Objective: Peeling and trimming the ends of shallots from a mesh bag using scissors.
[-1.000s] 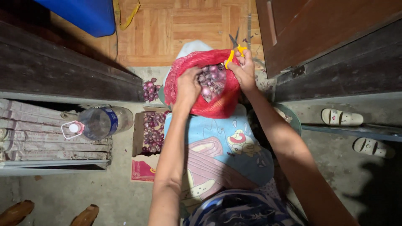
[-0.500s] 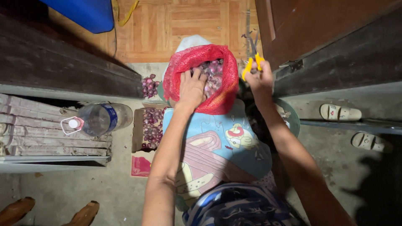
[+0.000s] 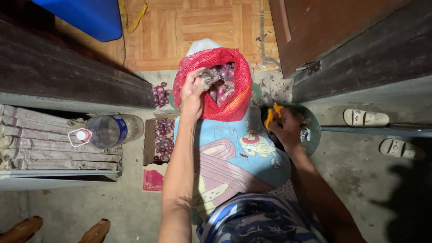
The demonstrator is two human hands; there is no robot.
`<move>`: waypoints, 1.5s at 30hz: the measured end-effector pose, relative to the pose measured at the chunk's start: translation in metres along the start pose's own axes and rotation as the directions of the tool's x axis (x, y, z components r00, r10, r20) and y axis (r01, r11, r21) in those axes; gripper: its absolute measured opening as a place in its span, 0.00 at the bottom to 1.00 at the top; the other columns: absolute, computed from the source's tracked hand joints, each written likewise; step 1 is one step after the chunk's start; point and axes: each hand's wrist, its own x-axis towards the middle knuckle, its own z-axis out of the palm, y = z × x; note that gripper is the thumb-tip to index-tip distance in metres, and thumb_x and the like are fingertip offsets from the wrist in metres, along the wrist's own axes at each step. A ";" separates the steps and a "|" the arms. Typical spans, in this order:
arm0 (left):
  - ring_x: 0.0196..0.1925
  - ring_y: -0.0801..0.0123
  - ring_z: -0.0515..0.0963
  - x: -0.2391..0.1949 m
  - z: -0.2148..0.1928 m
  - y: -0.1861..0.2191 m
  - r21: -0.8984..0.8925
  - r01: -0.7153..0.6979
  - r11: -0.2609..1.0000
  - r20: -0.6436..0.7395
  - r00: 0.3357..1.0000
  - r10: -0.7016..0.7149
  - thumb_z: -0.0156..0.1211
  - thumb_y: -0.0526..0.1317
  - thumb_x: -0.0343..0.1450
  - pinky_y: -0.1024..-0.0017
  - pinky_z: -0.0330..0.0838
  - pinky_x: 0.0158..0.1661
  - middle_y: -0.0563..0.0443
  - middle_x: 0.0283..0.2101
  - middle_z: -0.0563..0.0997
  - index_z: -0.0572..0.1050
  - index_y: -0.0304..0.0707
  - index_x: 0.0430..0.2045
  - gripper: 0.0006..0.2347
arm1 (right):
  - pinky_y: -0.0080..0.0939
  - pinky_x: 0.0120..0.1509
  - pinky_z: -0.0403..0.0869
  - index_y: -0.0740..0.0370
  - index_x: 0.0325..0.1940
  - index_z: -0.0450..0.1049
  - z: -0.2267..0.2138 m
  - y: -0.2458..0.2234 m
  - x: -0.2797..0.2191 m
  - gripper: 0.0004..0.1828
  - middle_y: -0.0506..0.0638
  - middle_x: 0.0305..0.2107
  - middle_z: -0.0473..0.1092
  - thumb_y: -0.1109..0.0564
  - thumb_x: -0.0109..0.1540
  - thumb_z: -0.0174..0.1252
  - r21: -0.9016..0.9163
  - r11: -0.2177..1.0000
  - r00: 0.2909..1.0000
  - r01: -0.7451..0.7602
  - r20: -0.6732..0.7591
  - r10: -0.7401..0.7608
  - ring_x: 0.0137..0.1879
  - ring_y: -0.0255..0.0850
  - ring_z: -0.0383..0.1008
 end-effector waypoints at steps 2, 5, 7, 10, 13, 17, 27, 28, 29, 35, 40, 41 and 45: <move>0.56 0.60 0.79 -0.006 0.005 0.005 -0.255 0.031 0.967 0.020 0.999 -0.027 0.54 0.29 0.78 0.66 0.74 0.55 0.37 0.56 0.78 0.69 0.27 0.60 0.15 | 0.36 0.52 0.72 0.62 0.49 0.68 0.009 -0.023 -0.010 0.19 0.46 0.38 0.69 0.61 0.57 0.67 -0.211 0.973 0.995 0.092 -0.001 -0.095 0.44 0.34 0.70; 0.55 0.53 0.81 -0.018 0.020 0.019 -0.546 0.112 0.830 0.085 0.993 -0.078 0.53 0.27 0.76 0.61 0.76 0.52 0.34 0.55 0.77 0.67 0.28 0.59 0.16 | 0.39 0.50 0.71 0.65 0.46 0.66 0.025 -0.067 -0.019 0.22 0.49 0.36 0.68 0.60 0.54 0.70 -0.447 0.858 0.966 0.252 0.061 -0.252 0.43 0.38 0.69; 0.54 0.49 0.81 -0.027 0.032 0.024 -0.596 0.160 0.787 0.128 0.986 -0.103 0.53 0.26 0.74 0.58 0.78 0.52 0.32 0.55 0.77 0.66 0.30 0.58 0.16 | 0.41 0.51 0.71 0.66 0.47 0.66 0.037 -0.097 -0.022 0.25 0.51 0.37 0.68 0.59 0.52 0.71 -0.479 0.815 0.943 0.326 0.106 -0.315 0.43 0.41 0.69; 0.54 0.46 0.81 -0.043 0.050 0.018 -0.635 0.210 0.744 0.211 0.973 -0.094 0.51 0.27 0.74 0.57 0.78 0.52 0.29 0.54 0.78 0.66 0.33 0.57 0.16 | 0.46 0.51 0.71 0.67 0.47 0.67 0.050 -0.135 -0.031 0.28 0.55 0.39 0.67 0.54 0.50 0.71 -0.586 0.717 0.917 0.377 0.125 -0.379 0.45 0.47 0.71; 0.52 0.46 0.82 -0.057 0.070 0.007 -0.673 0.244 0.698 0.226 0.967 -0.120 0.49 0.29 0.76 0.58 0.79 0.49 0.30 0.53 0.79 0.67 0.31 0.56 0.13 | 0.53 0.52 0.67 0.64 0.44 0.69 0.052 -0.155 -0.042 0.29 0.55 0.37 0.68 0.49 0.47 0.72 -0.714 0.593 0.912 0.371 0.160 -0.377 0.45 0.53 0.69; 0.43 0.56 0.82 -0.074 0.102 0.008 -0.635 0.276 0.722 0.205 0.961 -0.187 0.47 0.29 0.76 0.64 0.77 0.40 0.37 0.47 0.80 0.67 0.33 0.54 0.12 | 0.56 0.51 0.64 0.63 0.43 0.68 0.042 -0.159 -0.059 0.28 0.57 0.37 0.67 0.46 0.48 0.71 -0.816 0.478 0.897 0.323 0.103 -0.430 0.45 0.58 0.67; 0.34 0.72 0.78 -0.107 0.161 -0.005 -0.349 0.326 0.879 0.229 0.939 -0.258 0.56 0.28 0.74 0.76 0.72 0.35 0.48 0.37 0.80 0.73 0.30 0.47 0.09 | 0.41 0.32 0.65 0.63 0.30 0.68 -0.009 -0.093 -0.123 0.21 0.49 0.21 0.65 0.44 0.56 0.67 -0.535 0.824 0.976 -0.184 -0.200 0.088 0.27 0.37 0.64; 0.34 0.72 0.78 -0.111 0.165 -0.009 -0.343 0.339 0.876 0.243 0.933 -0.265 0.56 0.28 0.74 0.76 0.72 0.35 0.48 0.37 0.80 0.73 0.30 0.47 0.09 | 0.41 0.32 0.65 0.63 0.30 0.68 -0.009 -0.111 -0.127 0.21 0.49 0.21 0.65 0.44 0.56 0.67 -0.529 0.826 0.972 -0.195 -0.216 0.091 0.27 0.37 0.64; 0.34 0.72 0.78 -0.114 0.169 -0.014 -0.275 0.358 0.892 0.236 0.925 -0.299 0.56 0.28 0.73 0.76 0.71 0.35 0.48 0.38 0.81 0.73 0.29 0.47 0.09 | 0.40 0.32 0.65 0.62 0.41 0.70 -0.009 -0.128 -0.131 0.21 0.48 0.21 0.64 0.45 0.55 0.66 -0.527 0.839 0.979 -0.136 -0.200 0.033 0.27 0.37 0.63; 0.35 0.75 0.76 -0.130 0.186 -0.038 -0.029 0.316 0.948 0.325 0.900 -0.290 0.56 0.29 0.76 0.77 0.71 0.37 0.48 0.37 0.80 0.74 0.29 0.52 0.10 | 0.37 0.32 0.62 0.60 0.38 0.71 -0.056 -0.029 -0.155 0.15 0.44 0.23 0.64 0.48 0.63 0.64 -0.030 0.963 0.945 -0.269 -0.199 0.258 0.28 0.33 0.63; 0.39 0.71 0.79 -0.133 0.198 -0.041 -0.218 0.545 0.809 0.464 0.787 -0.405 0.54 0.30 0.75 0.75 0.73 0.39 0.44 0.46 0.83 0.70 0.32 0.54 0.13 | 0.34 0.29 0.58 0.51 0.37 0.73 -0.077 -0.013 -0.168 0.09 0.38 0.22 0.60 0.47 0.63 0.63 0.741 0.550 0.853 -0.385 0.057 0.519 0.25 0.31 0.58; 0.41 0.68 0.80 -0.133 0.198 -0.046 -0.291 0.588 0.755 0.499 0.767 -0.405 0.54 0.30 0.75 0.74 0.74 0.41 0.42 0.47 0.82 0.69 0.30 0.55 0.13 | 0.34 0.31 0.62 0.51 0.40 0.75 -0.081 -0.021 -0.174 0.10 0.38 0.23 0.63 0.45 0.61 0.60 0.576 0.717 0.857 -0.392 -0.054 0.512 0.27 0.30 0.61; 0.46 0.64 0.82 -0.136 0.200 -0.052 -0.412 0.641 0.647 0.554 0.740 -0.381 0.56 0.28 0.74 0.71 0.76 0.45 0.40 0.51 0.81 0.69 0.29 0.57 0.16 | 0.44 0.42 0.67 0.63 0.34 0.75 -0.094 -0.020 -0.188 0.24 0.48 0.28 0.68 0.38 0.62 0.66 -0.702 0.560 0.883 -0.440 -0.451 0.129 0.36 0.39 0.67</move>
